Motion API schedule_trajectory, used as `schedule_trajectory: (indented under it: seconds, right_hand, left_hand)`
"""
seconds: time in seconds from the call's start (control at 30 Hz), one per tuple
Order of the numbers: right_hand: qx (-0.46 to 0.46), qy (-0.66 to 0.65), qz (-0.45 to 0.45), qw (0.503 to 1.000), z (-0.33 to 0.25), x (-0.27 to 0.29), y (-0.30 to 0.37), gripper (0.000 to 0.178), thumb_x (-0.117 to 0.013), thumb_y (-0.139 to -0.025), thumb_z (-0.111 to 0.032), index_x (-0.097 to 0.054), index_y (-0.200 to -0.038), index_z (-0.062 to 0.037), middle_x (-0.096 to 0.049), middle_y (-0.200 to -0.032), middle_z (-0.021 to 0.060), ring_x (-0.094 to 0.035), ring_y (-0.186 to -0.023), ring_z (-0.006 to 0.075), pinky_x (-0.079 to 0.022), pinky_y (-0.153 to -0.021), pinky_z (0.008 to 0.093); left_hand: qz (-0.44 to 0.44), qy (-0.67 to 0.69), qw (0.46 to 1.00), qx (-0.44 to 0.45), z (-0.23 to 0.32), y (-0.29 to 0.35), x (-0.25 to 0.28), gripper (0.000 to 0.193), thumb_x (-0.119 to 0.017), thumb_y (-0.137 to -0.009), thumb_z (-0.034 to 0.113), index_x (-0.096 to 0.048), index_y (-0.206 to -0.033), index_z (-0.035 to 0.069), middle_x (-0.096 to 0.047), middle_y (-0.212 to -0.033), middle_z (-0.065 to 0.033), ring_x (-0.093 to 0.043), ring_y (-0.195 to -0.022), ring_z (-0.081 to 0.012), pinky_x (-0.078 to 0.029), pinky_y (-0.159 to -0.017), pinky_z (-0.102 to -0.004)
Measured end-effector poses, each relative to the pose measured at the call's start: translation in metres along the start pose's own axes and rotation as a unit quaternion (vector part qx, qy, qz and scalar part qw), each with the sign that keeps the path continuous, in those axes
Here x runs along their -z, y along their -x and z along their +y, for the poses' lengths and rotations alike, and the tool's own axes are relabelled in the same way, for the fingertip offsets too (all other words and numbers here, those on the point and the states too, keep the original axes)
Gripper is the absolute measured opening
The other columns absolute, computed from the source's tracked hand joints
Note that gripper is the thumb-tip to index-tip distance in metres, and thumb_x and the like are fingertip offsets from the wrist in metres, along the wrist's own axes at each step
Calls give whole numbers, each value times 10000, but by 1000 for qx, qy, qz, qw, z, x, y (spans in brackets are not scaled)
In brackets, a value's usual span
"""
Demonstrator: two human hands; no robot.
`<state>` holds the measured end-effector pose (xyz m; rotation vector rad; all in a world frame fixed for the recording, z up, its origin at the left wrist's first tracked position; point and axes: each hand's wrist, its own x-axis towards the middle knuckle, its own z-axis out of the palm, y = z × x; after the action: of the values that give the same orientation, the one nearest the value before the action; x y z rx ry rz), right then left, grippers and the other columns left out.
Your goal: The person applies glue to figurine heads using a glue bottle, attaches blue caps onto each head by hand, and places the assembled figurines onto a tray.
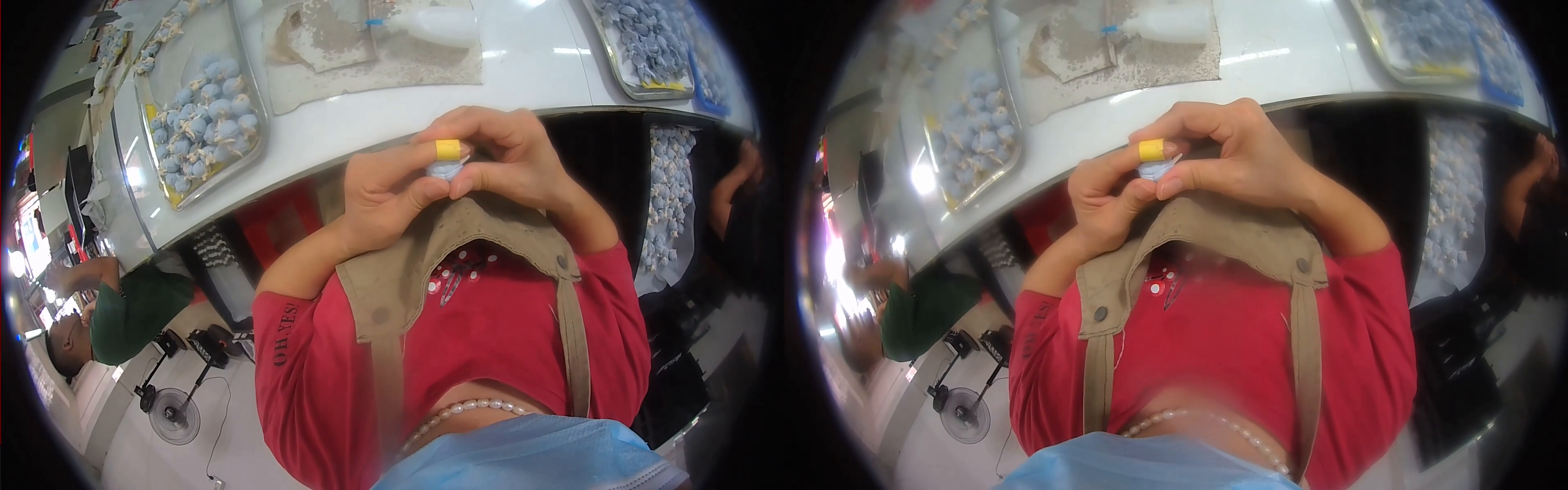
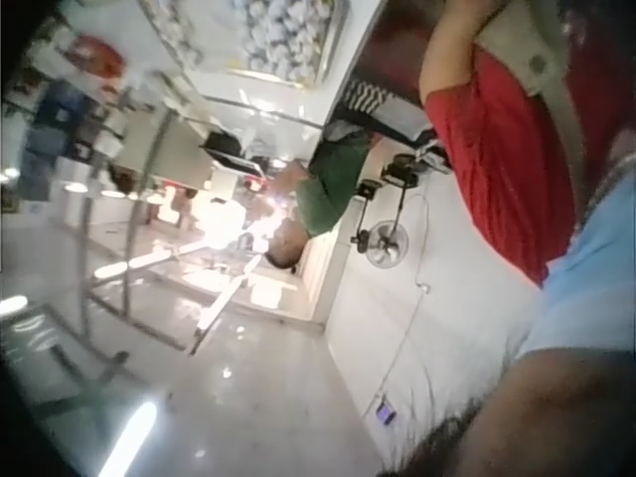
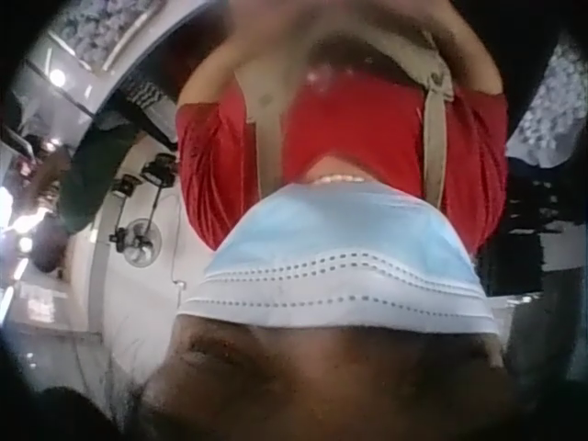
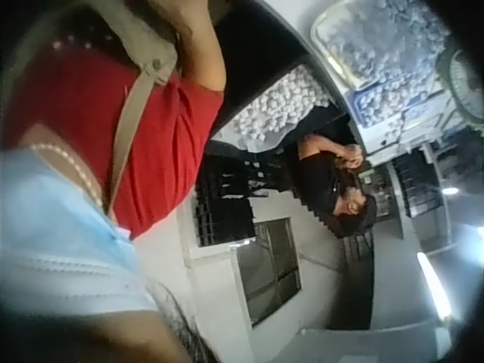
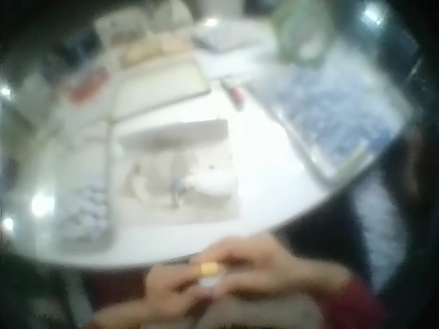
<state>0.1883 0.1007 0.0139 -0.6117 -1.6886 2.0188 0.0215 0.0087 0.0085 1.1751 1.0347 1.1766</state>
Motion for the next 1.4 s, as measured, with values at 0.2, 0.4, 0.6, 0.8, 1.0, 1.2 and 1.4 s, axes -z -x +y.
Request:
schedule_trajectory:
  seconds: [0.2, 0.4, 0.6, 0.8, 1.0, 1.2, 1.4]
  right_hand:
    - [15, 27, -31, 999, -10, -15, -22, 305, -724, -673, -57, -627, -959, -16, -635, -843, 39, -567, -794, 81, -454, -714, 208]
    - [99, 92, 15, 991, -31, -46, -53, 500, -681, -661, -1, -530, -1137, -6, -545, -1152, 115, -511, -1045, 172, -404, -891, 287]
    - [99, 177, 112, 973, -32, -33, -57, 426, -587, -758, -31, -499, -1172, 17, -552, -1161, 131, -495, -1096, 199, -339, -953, 306]
    - [110, 361, 242, 894, -41, -13, -54, 231, -584, -791, -14, -587, -1020, 15, -617, -1003, 111, -561, -968, 192, -408, -859, 278]
    - [142, 452, 292, 831, -31, 21, -83, 222, -638, -764, -67, -619, -982, -28, -622, -929, 91, -562, -897, 205, -425, -809, 293]
    - [55, 487, 255, 834, -8, 48, -80, 334, -701, -704, -249, -635, -955, -39, -622, -911, 89, -538, -878, 225, -421, -788, 337]
    - [50, 513, 223, 827, 3, 36, -69, 346, -715, -668, -311, -622, -887, -59, -611, -832, 97, -530, -806, 252, -421, -707, 340]
  left_hand:
    - [21, 32, 999, -26, 6, 8, 17, 273, -611, -827, 99, -583, -1075, -14, -637, -975, -98, -591, -852, -119, -461, -756, -231]
    - [92, -292, 950, -55, 61, -8, 105, 259, -699, -753, 164, -634, -980, 59, -649, -770, -64, -589, -673, -86, -468, -604, -236]
    - [248, -548, 799, 14, 62, -39, 301, 265, -641, -774, 284, -628, -872, 38, -615, -708, -57, -563, -575, -122, -432, -537, -265]
    - [115, -629, 751, 164, 65, -92, 308, 327, -579, -750, 312, -585, -944, 49, -602, -858, -141, -579, -846, -276, -451, -711, -383]
    - [147, -701, 694, -71, 15, -147, 315, 293, -554, -756, 186, -546, -1022, 65, -554, -943, -160, -536, -911, -313, -439, -770, -403]
    - [226, -382, 889, -109, 56, -109, 240, 241, -561, -836, 161, -551, -1017, 3, -588, -854, -99, -586, -671, -175, -488, -635, -275]
    - [79, 233, 956, 158, 41, -22, 74, 324, -568, -868, 204, -518, -1114, -1, -594, -929, -87, -543, -641, -93, -403, -521, -158]
